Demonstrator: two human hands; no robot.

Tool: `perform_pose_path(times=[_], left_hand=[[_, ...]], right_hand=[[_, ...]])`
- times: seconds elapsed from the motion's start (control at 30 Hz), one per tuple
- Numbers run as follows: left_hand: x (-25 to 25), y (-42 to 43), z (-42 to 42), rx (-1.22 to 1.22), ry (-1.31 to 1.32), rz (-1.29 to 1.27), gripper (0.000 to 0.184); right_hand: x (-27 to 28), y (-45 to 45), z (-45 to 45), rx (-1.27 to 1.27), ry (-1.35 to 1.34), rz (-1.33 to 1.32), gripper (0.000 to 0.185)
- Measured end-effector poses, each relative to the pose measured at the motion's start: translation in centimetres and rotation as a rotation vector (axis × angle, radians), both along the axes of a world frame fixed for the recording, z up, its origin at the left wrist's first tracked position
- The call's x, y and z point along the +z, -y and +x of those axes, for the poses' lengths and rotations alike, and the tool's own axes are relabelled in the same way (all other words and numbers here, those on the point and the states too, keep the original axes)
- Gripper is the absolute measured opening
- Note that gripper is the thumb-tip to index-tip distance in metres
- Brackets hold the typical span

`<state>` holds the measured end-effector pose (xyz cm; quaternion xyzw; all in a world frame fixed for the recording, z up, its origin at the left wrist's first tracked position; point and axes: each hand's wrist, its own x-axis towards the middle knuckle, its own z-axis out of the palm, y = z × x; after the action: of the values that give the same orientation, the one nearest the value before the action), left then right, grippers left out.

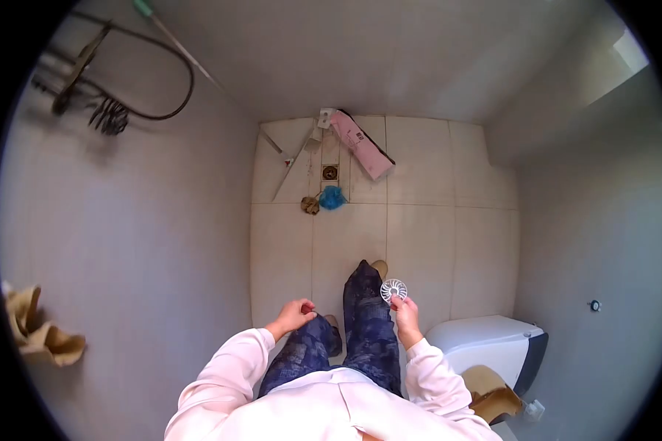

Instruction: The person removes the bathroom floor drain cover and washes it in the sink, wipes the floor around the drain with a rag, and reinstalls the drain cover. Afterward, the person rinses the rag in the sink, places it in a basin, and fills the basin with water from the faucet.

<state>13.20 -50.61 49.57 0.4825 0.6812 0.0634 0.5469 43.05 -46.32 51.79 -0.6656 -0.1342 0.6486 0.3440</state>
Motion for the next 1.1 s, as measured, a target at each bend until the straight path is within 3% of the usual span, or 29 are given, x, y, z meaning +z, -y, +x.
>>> perform_pose_path(times=[0.03,0.1,0.2,0.27,0.33,0.4,0.43,0.53,0.6,0.67,0.7,0.73,0.77,0.8,0.83,0.87,0.9,0.93,0.97,1.0,1.07,1.1], left_hand=[[-0.1,-1.2,0.0,-0.085,-0.102,0.017,0.026],[1.5,-2.2,-0.1,-0.492,-0.355,0.048,0.023],[4.8,-2.4,-0.2,-0.658,-0.409,-0.056,0.018],[4.5,-1.8,-1.6,-0.801,-0.454,0.134,0.014],[5.0,-3.5,-2.3,-0.785,-0.365,-0.002,0.011],[5.8,-4.7,-3.5,-0.768,-0.279,-0.137,0.009],[6.1,-5.6,-4.9,-0.793,-0.164,-0.255,0.009],[8.4,-7.8,-8.1,-0.833,0.023,-0.777,0.013],[7.3,-5.2,-12.2,-0.891,0.341,-0.595,0.015],[7.0,-10.6,-10.6,-1.0,0.243,-0.68,0.017],[2.4,-11.1,-11.5,-1.123,0.309,-0.763,0.017],[-0.9,-15.7,-10.4,-1.091,0.453,-0.745,0.014],[-5.1,-20.4,-9.4,-0.992,0.487,-0.594,0.014],[-8.1,-26.5,-7.8,-0.867,0.347,-0.507,0.02],[-15.8,-30.2,-8.7,-0.79,0.332,-0.325,0.026],[-21.9,-35.0,-9.2,-0.541,0.317,-0.273,0.026],[-29.2,-39.3,-10.4,-0.39,0.348,0.105,0.024],[-31.8,-46.1,-9.9,-0.5,0.134,0.014,0.024],[-35.3,-50.6,-10.4,-0.484,-0.018,0.218,0.023],[-40.2,-54.0,-12.3,-0.374,-0.001,0.322,0.023],[-45.8,-59.2,-14.0,-0.212,-0.228,0.387,0.024],[-48.6,-61.1,-14.9,-0.206,-0.22,0.395,0.024]], right_hand=[[-1.5,-0.9,0.2,0.066,0.078,-0.003,0.015],[-3.4,-2.2,1.1,0.257,0.265,-0.059,0.021],[-4.2,1.8,3.6,0.546,0.374,-0.321,0.027],[-2.1,3.5,5.2,0.779,0.429,-0.487,0.025],[-2.9,7.3,5.4,0.662,0.347,-0.705,0.024],[-3.2,10.0,5.6,0.529,0.296,-0.725,0.024],[-3.3,10.1,5.1,0.398,0.254,-0.736,0.025],[0.4,11.4,4.1,0.414,0.037,-0.882,0.027],[2.7,12.9,3.6,0.483,-0.041,-0.952,0.027],[3.2,12.5,2.8,0.481,-0.048,-0.962,0.027],[2.4,11.4,2.6,0.456,-0.021,-0.937,0.026],[0.9,9.4,2.6,0.425,0.023,-0.892,0.026],[-1.4,6.7,2.9,0.389,0.076,-0.827,0.026],[-4.0,2.9,3.4,0.352,0.143,-0.737,0.026],[-7.5,-2.1,3.7,0.284,0.219,-0.632,0.026],[-10.9,-7.5,3.6,0.217,0.282,-0.526,0.025],[-13.7,-14.2,2.5,0.083,0.311,-0.446,0.022],[-20.2,-16.7,3.4,0.112,0.361,-0.226,0.019],[-24.5,-21.0,2.2,-0.05,0.282,-0.054,0.018],[-28.0,-24.8,0.8,-0.107,0.285,0.037,0.017],[-34.3,-30.1,-2.1,-0.163,0.293,0.137,0.017],[-37.4,-31.9,-3.4,-0.16,0.27,0.151,0.016]])
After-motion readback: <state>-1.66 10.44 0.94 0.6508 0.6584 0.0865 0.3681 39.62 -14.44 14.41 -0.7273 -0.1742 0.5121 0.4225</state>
